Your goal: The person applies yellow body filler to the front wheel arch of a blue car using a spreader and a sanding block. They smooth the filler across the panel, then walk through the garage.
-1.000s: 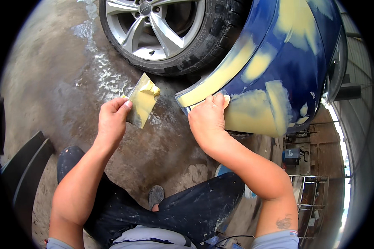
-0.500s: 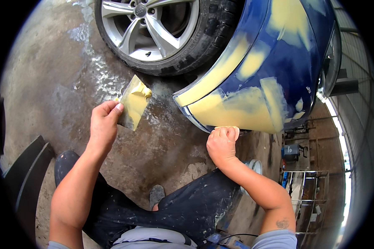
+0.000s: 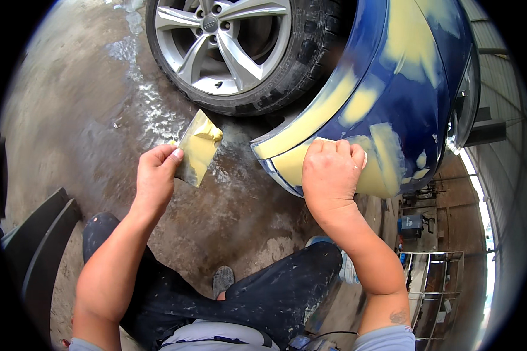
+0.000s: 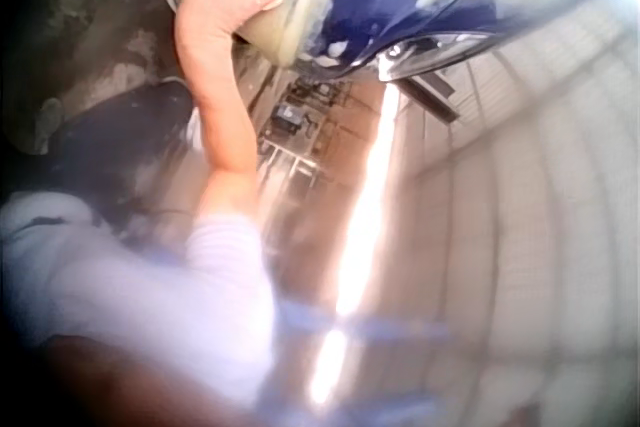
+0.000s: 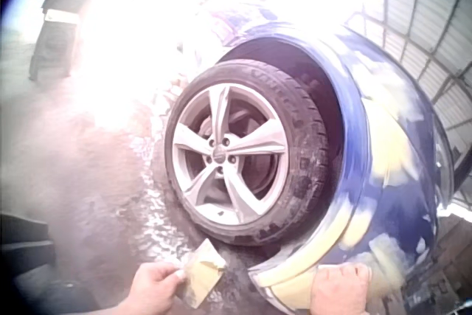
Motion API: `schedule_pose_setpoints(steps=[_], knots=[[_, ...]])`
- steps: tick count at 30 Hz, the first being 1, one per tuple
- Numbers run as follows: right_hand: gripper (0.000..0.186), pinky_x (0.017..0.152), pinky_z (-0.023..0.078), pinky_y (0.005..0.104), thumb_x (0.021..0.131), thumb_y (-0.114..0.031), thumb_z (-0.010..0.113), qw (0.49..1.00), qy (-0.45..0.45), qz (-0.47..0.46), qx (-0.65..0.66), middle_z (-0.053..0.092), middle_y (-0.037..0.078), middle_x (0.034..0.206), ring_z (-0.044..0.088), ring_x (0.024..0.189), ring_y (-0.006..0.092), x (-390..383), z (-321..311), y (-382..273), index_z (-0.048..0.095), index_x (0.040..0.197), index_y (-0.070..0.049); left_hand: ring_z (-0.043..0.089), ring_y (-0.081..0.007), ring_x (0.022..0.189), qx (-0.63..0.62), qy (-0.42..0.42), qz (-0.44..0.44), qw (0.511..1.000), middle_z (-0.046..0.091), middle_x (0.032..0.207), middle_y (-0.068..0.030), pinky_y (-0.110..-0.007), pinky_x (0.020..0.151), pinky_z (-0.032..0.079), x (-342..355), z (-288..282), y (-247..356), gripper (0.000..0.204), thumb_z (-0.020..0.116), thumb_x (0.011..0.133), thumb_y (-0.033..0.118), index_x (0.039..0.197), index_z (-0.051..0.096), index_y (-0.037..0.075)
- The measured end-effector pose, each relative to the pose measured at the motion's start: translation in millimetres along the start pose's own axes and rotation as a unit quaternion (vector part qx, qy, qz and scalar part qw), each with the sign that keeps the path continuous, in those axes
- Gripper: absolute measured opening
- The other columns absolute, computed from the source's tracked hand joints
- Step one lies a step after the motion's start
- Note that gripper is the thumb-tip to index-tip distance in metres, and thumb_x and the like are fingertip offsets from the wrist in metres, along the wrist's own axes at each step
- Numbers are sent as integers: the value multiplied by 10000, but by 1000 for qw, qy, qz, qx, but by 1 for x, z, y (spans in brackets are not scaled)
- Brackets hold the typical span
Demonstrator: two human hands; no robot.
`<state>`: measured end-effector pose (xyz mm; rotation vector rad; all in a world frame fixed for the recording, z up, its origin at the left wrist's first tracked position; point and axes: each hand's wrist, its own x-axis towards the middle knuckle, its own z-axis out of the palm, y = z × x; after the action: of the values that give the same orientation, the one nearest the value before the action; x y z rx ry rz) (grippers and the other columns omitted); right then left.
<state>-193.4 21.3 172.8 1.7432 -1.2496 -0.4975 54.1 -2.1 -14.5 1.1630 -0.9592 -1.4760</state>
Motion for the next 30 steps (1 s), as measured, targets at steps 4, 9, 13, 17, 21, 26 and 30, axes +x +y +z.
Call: schedule_pose_setpoints(steps=[4, 9, 13, 17, 21, 26, 30], knots=[[54, 678, 393, 480, 730, -107, 632, 996, -70, 35, -41, 615, 60, 706, 547, 755, 249, 10, 3, -14, 650, 743, -57, 553, -106, 688, -6, 11, 1, 1000, 644, 721, -50, -315, 667, 460, 1, 3, -1, 224, 587, 959, 129, 942, 694, -67], [46, 654, 374, 507, 746, -97, 632, 992, -120, 39, -29, 618, 56, 699, 540, 742, 260, 6, 18, -46, 653, 741, -56, 561, -104, 696, 9, -4, 3, 1000, 656, 732, -52, -313, 676, 466, 6, 5, -10, 224, 585, 958, 128, 955, 694, -68], [67, 641, 355, 516, 758, -123, 636, 986, -155, 60, -5, 629, 79, 711, 539, 721, 276, -2, 28, -73, 663, 741, -65, 563, -103, 695, -10, -5, -12, 1000, 662, 736, -55, -308, 678, 467, 6, 7, -7, 225, 587, 959, 129, 958, 693, -70], [98, 623, 352, 506, 777, -134, 620, 981, -180, 69, 0, 639, 91, 715, 546, 721, 273, -13, 46, -101, 676, 751, -59, 563, -99, 695, -15, 3, -18, 1000, 667, 741, -50, -306, 675, 466, 4, 3, -1, 224, 592, 960, 130, 958, 697, -68], [114, 628, 363, 494, 787, -142, 619, 975, -203, 87, 25, 652, 95, 730, 564, 746, 271, -27, 58, -123, 693, 765, -58, 561, -96, 699, 5, 8, 0, 1000, 666, 748, -37, -304, 678, 464, 4, -1, -5, 218, 593, 962, 124, 964, 698, -67], [114, 698, 380, 469, 765, -119, 624, 977, -202, 50, 50, 646, 101, 728, 563, 766, 267, -61, 43, -115, 693, 774, -29, 543, -53, 733, -3, -1, -16, 1000, 670, 825, 12, -236, 678, 444, 1, -11, 2, 206, 606, 983, 119, 999, 700, -63], [86, 773, 424, 437, 794, -100, 615, 992, -26, 72, 96, 613, 57, 760, 571, 797, 242, -46, 11, -50, 657, 856, -58, 543, -83, 689, -25, 20, -29, 999, 663, 752, -29, -292, 652, 454, 3, -8, -1, 212, 600, 963, 127, 961, 696, -63]])
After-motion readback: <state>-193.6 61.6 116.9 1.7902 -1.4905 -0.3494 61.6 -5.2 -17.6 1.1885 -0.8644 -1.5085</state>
